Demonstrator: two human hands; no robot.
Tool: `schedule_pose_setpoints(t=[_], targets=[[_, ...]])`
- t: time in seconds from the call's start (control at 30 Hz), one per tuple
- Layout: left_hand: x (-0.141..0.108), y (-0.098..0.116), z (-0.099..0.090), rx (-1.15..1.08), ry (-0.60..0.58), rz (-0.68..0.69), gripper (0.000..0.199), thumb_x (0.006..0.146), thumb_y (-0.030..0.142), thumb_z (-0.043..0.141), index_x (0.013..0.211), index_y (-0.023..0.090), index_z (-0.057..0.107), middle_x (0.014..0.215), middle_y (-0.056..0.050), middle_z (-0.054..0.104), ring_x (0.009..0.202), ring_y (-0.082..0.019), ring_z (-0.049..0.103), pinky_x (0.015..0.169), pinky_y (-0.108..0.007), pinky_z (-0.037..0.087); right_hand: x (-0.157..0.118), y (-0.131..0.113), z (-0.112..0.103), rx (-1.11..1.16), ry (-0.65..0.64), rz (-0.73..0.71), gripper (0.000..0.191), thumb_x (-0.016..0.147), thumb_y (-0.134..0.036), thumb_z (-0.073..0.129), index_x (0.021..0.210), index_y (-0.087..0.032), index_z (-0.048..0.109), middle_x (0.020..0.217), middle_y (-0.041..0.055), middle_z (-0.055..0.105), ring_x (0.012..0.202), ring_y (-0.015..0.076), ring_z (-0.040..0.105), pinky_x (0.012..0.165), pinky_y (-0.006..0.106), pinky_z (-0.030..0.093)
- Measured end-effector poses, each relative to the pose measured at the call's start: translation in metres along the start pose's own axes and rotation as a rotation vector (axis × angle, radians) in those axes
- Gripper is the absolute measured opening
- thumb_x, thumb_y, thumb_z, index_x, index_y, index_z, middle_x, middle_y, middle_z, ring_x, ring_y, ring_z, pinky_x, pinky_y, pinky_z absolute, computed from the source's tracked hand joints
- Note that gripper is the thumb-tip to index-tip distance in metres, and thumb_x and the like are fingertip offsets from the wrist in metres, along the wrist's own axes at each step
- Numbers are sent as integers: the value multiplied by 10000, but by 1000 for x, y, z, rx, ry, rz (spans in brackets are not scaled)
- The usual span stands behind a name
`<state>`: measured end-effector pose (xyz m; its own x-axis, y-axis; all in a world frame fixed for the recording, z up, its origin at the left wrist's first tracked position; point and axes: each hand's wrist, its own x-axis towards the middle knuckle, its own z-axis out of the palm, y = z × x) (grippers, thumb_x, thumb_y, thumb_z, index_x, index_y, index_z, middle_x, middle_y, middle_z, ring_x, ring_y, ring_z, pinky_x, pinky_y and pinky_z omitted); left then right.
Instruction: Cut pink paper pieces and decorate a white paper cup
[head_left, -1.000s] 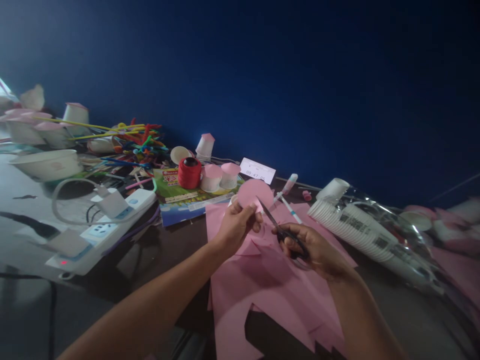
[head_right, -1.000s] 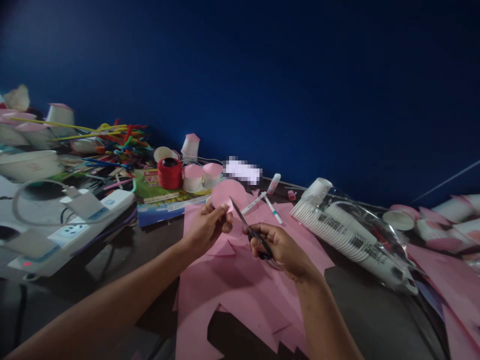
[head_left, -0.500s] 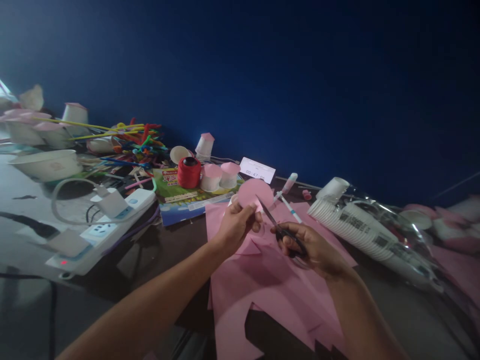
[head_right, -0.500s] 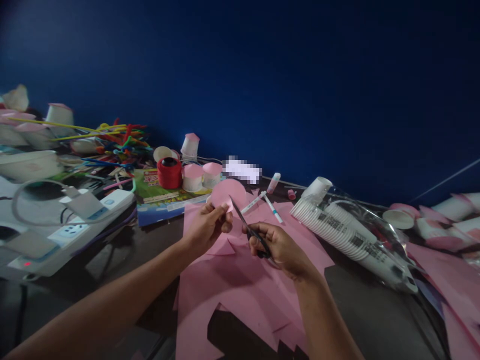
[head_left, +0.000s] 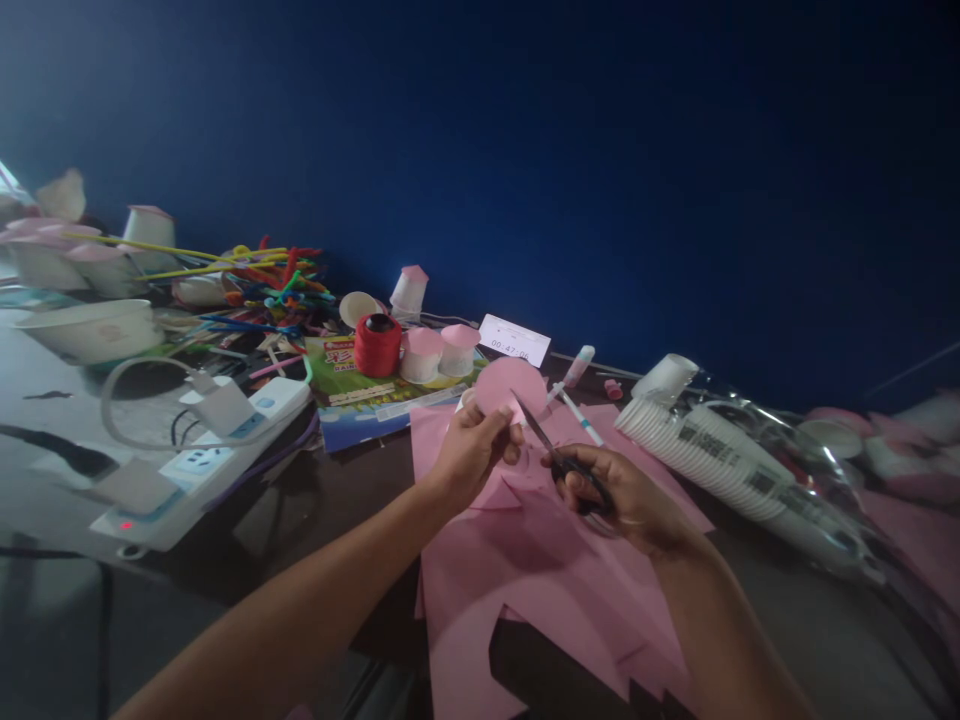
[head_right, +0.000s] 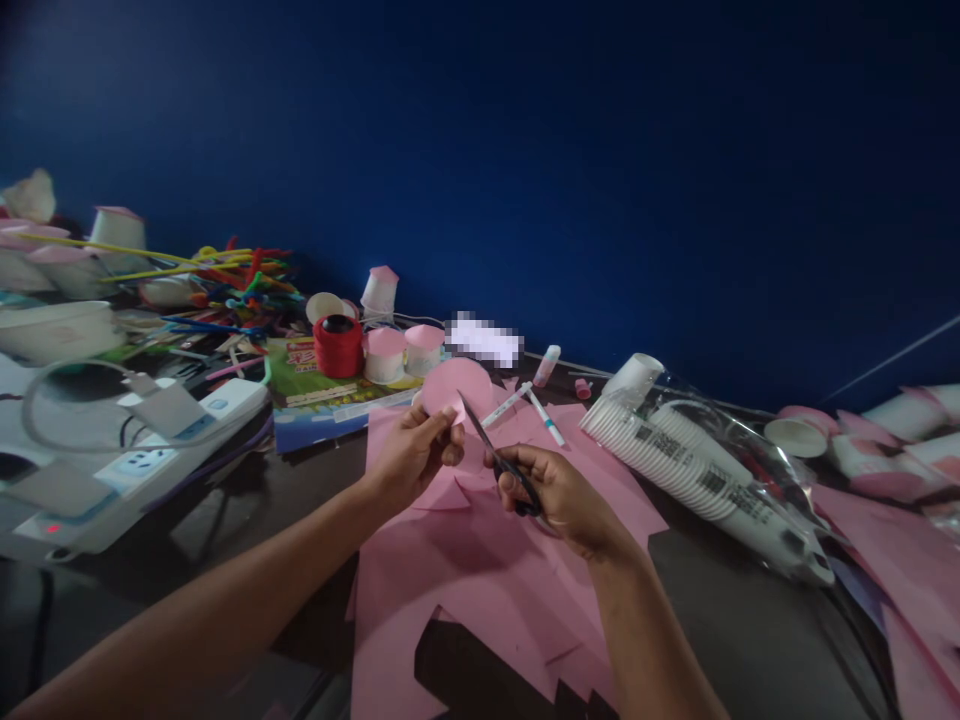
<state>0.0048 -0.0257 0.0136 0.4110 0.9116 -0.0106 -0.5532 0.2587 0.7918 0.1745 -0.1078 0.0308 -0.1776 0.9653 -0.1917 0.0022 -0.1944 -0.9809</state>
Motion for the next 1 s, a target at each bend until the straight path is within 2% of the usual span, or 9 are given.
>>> schedule_pose_setpoints(t=[0.23,0.57,0.8,1.0], targets=[[0,0,0,-3,-5,-3,242,714,306,729,671,148,550,543,16,585,387,-62,479,418,-198,354,-1,0,0,6,-3,8,383,768,-461,755,936,-136,643,610,-35,519,480,46,358,438,204,215],[0,0,0,9,-2,3,248,715,311,730,661,148,552,540,11,589,381,-62,474,415,-200,353,0,3,-2,35,44,21,366,743,-392,786,980,-137,674,649,-18,549,531,68,436,473,206,273],[-1,1,1,-5,-3,11,223,718,299,722,698,155,553,533,23,586,384,-65,480,417,-197,362,-1,-1,-4,44,25,2,412,740,-430,784,995,-132,658,618,-20,550,487,52,401,430,191,224],[-1,2,1,-19,0,17,226,717,297,729,741,166,546,531,31,578,392,-68,482,417,-192,359,-6,-1,-12,40,-55,22,473,733,-511,762,980,-130,631,593,-12,557,433,41,335,398,193,163]])
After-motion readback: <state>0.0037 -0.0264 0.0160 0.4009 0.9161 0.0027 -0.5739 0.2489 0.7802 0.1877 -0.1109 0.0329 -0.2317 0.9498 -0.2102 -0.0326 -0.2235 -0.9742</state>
